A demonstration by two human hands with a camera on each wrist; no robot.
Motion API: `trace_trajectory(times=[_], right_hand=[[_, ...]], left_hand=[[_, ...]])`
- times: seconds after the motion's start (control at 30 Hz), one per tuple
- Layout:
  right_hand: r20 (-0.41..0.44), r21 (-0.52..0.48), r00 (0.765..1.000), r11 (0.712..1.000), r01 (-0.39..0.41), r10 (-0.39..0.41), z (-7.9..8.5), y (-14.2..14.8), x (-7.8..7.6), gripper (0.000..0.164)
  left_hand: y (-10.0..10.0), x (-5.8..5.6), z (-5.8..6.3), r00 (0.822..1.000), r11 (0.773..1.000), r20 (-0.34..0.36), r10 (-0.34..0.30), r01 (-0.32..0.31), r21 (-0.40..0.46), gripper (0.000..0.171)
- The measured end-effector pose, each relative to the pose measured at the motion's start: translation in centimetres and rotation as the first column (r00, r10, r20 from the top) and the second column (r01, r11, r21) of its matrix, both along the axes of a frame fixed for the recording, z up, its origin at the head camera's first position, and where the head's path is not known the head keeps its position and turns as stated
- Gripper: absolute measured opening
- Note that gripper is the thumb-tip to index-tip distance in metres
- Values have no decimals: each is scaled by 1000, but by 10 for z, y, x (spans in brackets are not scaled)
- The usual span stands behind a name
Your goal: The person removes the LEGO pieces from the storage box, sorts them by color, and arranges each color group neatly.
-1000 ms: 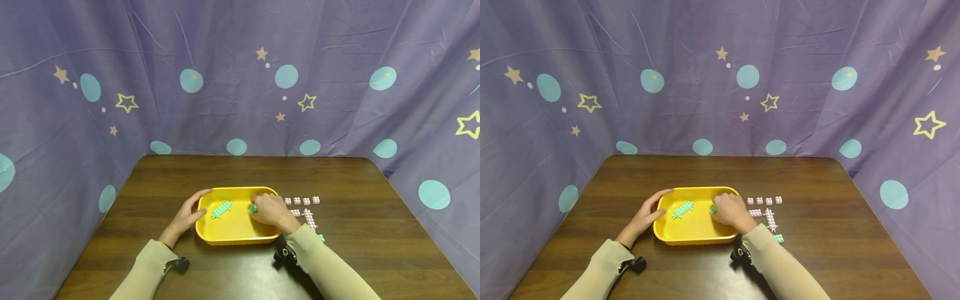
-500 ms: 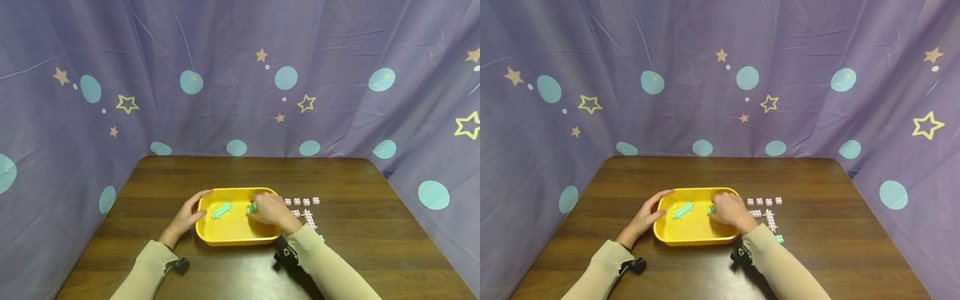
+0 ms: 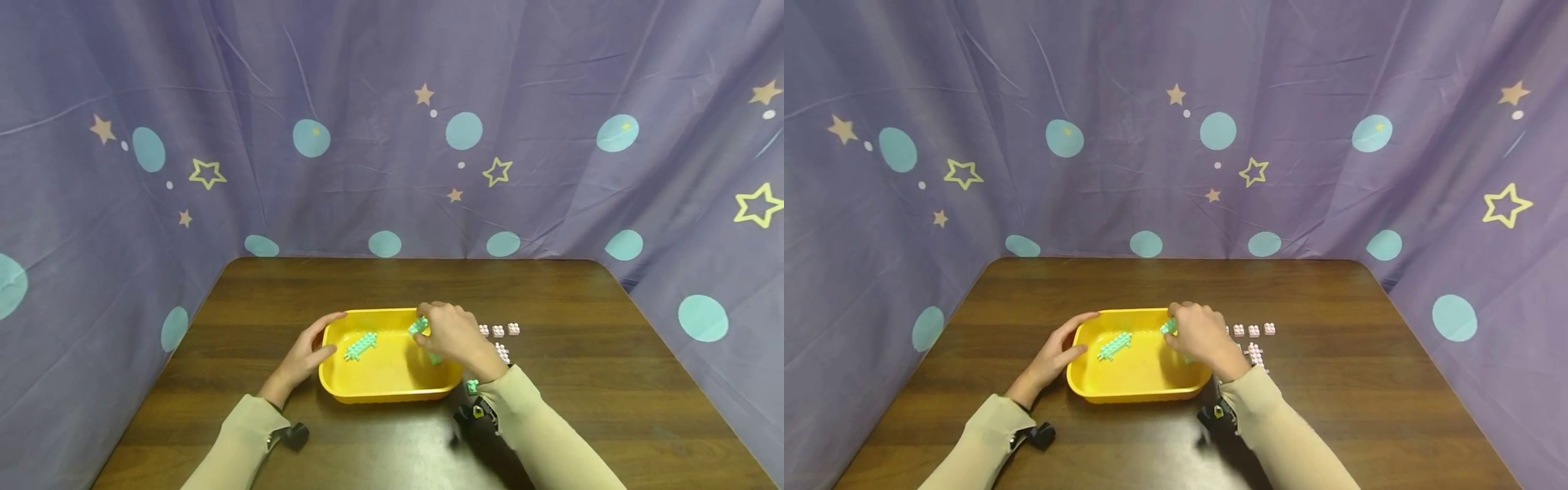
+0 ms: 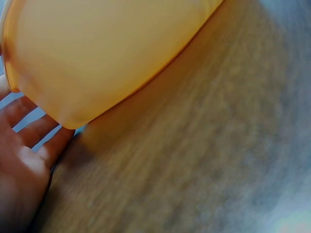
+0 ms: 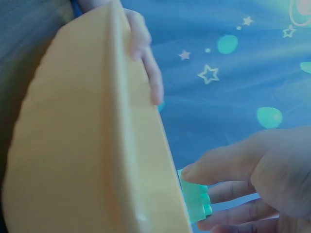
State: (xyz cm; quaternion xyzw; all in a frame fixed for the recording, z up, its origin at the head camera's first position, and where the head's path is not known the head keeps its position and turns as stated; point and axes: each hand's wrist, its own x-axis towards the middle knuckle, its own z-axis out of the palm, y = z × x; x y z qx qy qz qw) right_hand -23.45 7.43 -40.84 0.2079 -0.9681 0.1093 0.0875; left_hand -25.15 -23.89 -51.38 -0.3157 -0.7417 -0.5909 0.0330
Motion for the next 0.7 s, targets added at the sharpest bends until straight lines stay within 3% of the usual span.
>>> trace_trajectory(times=[0.2,0.7], right_hand=[[-34,-28,998,998,48,-49,8,16,2,38],[-19,-92,985,981,168,-171,15,66,2,38]], left_hand=[[0,0,0,1000,1000,-6,-21,21,13,59],[1,0,2,1000,1000,-6,-22,22,15,59]])
